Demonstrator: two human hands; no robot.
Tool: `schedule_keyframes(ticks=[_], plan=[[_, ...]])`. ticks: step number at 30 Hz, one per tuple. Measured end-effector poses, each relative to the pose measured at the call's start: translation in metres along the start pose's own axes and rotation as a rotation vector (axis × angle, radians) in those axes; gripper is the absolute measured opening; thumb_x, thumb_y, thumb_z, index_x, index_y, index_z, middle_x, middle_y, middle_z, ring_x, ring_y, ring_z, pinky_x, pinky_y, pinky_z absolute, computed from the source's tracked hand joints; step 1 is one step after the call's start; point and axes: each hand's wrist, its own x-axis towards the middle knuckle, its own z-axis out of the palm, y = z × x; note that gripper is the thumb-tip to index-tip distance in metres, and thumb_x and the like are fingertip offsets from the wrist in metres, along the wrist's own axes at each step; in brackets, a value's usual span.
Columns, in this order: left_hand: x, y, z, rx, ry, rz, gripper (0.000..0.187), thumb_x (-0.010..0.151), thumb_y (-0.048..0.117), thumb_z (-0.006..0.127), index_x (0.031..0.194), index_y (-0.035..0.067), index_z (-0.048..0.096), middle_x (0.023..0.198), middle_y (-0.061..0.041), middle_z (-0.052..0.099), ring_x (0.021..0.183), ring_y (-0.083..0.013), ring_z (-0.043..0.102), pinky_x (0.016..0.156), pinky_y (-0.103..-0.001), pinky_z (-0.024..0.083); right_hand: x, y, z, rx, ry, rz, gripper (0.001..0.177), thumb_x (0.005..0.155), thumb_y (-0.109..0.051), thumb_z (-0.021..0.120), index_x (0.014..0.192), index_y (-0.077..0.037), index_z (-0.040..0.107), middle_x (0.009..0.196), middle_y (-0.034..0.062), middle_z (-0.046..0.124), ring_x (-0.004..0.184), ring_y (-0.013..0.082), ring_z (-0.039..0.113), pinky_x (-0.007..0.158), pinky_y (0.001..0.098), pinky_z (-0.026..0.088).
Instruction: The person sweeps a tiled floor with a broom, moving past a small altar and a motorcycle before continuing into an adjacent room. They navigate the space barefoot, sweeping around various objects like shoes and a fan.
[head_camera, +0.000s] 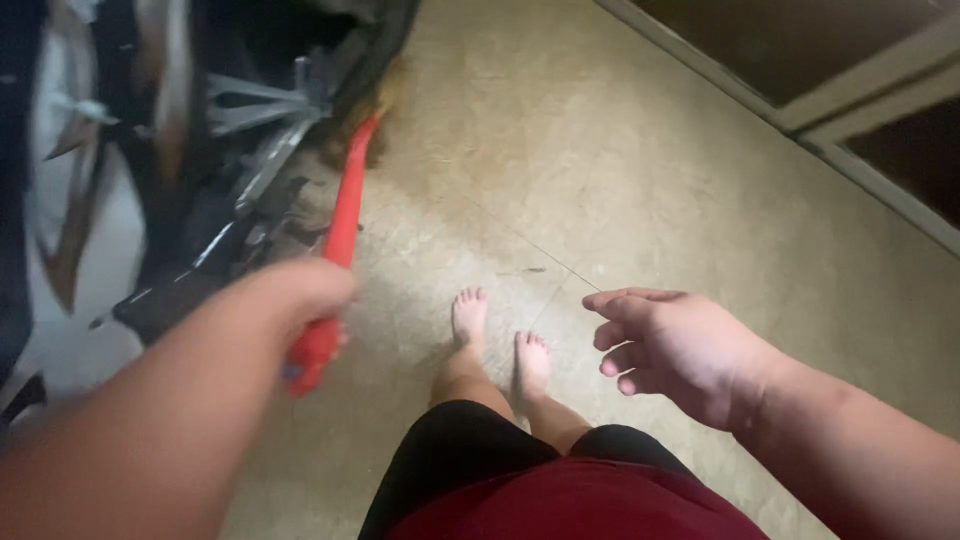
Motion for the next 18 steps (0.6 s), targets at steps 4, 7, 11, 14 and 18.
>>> schedule_keyframes(ticks=[4,7,11,14,18], plan=[[0.062,0.019,0.067,0.017,-0.235,-0.021,0.025,0.096,0.008,0.077,0.117,0.000,0.065,0.087,-0.014,0.070,0.073,-0.0284,0.071,0.065,-0.048,0.064,-0.005,0.019,-0.016,0.064,0.025,0.021,0.042,0.110,-0.025,0.059,0.144,-0.005,0.073,0.100,0.0091,0.068,0.084,0.0241,0.065,0.074,0.0399,0.055],[0.039,0.021,0.115,0.218,-0.345,0.004,0.017,0.092,0.009,0.069,0.108,0.002,0.070,0.085,-0.015,0.073,0.071,-0.0309,0.073,0.063,-0.053,0.062,-0.006,0.026,-0.027,0.093,0.036,0.017,0.041,0.111,-0.026,0.058,0.144,-0.006,0.072,0.102,0.0089,0.068,0.084,0.0238,0.066,0.074,0.0396,0.056],[-0.030,0.019,0.118,0.309,-0.427,0.089,0.021,0.088,0.016,0.079,0.100,0.002,0.069,0.079,-0.014,0.066,0.066,-0.0326,0.067,0.061,-0.052,0.061,0.002,0.041,-0.032,0.123,0.025,0.004,0.041,0.111,-0.028,0.058,0.144,-0.007,0.072,0.102,0.0089,0.067,0.084,0.0239,0.065,0.074,0.0395,0.055],[-0.065,0.032,0.085,0.315,-0.471,0.055,0.022,0.085,0.021,0.078,0.095,0.005,0.066,0.078,-0.012,0.068,0.066,-0.0318,0.068,0.060,-0.051,0.060,0.004,0.035,-0.028,0.116,0.015,-0.029,0.041,0.111,-0.028,0.059,0.143,-0.007,0.073,0.103,0.0096,0.067,0.084,0.0246,0.065,0.073,0.0402,0.055],[-0.087,0.055,0.012,0.281,-0.351,0.064,0.037,0.086,0.041,0.086,0.092,0.009,0.068,0.077,-0.009,0.067,0.062,-0.0247,0.062,0.055,-0.042,0.049,-0.002,0.024,-0.023,0.080,0.040,-0.037,0.041,0.112,-0.029,0.058,0.143,-0.008,0.074,0.106,0.0100,0.068,0.087,0.0249,0.066,0.076,0.0409,0.056]])
